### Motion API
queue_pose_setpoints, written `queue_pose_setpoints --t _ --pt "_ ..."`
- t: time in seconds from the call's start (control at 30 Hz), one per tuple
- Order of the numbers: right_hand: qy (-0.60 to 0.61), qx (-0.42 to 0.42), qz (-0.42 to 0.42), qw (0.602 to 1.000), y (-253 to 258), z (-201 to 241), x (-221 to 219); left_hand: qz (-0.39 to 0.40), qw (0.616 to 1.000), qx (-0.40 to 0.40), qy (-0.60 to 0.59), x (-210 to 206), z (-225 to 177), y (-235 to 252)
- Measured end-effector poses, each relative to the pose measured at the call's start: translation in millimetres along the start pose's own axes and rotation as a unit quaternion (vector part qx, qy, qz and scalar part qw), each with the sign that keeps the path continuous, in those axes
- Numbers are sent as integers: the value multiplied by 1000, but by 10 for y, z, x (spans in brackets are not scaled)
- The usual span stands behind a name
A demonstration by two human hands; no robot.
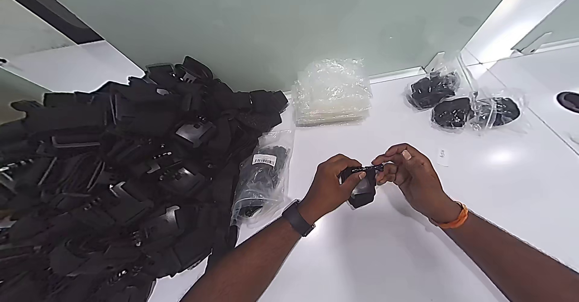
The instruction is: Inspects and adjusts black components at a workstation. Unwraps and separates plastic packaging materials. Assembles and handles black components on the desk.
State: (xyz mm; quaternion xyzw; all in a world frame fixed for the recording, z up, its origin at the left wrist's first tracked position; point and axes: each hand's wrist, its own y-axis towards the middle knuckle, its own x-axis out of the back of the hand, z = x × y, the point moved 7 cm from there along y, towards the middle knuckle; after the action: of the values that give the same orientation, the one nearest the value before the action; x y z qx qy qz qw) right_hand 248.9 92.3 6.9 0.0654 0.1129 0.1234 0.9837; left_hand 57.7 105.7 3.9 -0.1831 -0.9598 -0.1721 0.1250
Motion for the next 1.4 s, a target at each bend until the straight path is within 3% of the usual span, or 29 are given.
queue_pose_setpoints --t 0.2,0.33,0.43,0.57,0.67,0.77,0.9,1.03,1.2,1.27,1.4 --pt "-25 35 -99 994 28 78 233 1 1000 0 9 2 8 6" --pt "-133 167 -116 970 -14 357 232 5 1000 12 10 -11 -4 14" --pt "-268 286 -15 920 -207 665 -197 15 1000 -1 19 -16 -10 27" --pt "-395 350 171 832 -600 820 -1038 22 999 -18 29 -35 -31 37" --pt "-399 447 276 751 -756 772 -1598 23 999 -21 31 -24 -58 45" --pt "-411 478 329 703 -645 681 -2089 27 999 -25 28 -21 -65 50" --pt "-428 430 402 686 -325 414 -2640 47 999 -6 25 17 -155 50" --pt "-549 340 420 638 -30 132 -2997 130 983 126 43 190 -694 -5" --pt "-664 247 352 612 141 -35 -3110 103 992 47 50 105 -436 1" --pt "-680 167 370 610 187 -147 -3081 40 998 -26 50 19 -174 30" --pt "-676 49 411 610 198 -183 -3037 63 997 -23 49 -35 -120 64"
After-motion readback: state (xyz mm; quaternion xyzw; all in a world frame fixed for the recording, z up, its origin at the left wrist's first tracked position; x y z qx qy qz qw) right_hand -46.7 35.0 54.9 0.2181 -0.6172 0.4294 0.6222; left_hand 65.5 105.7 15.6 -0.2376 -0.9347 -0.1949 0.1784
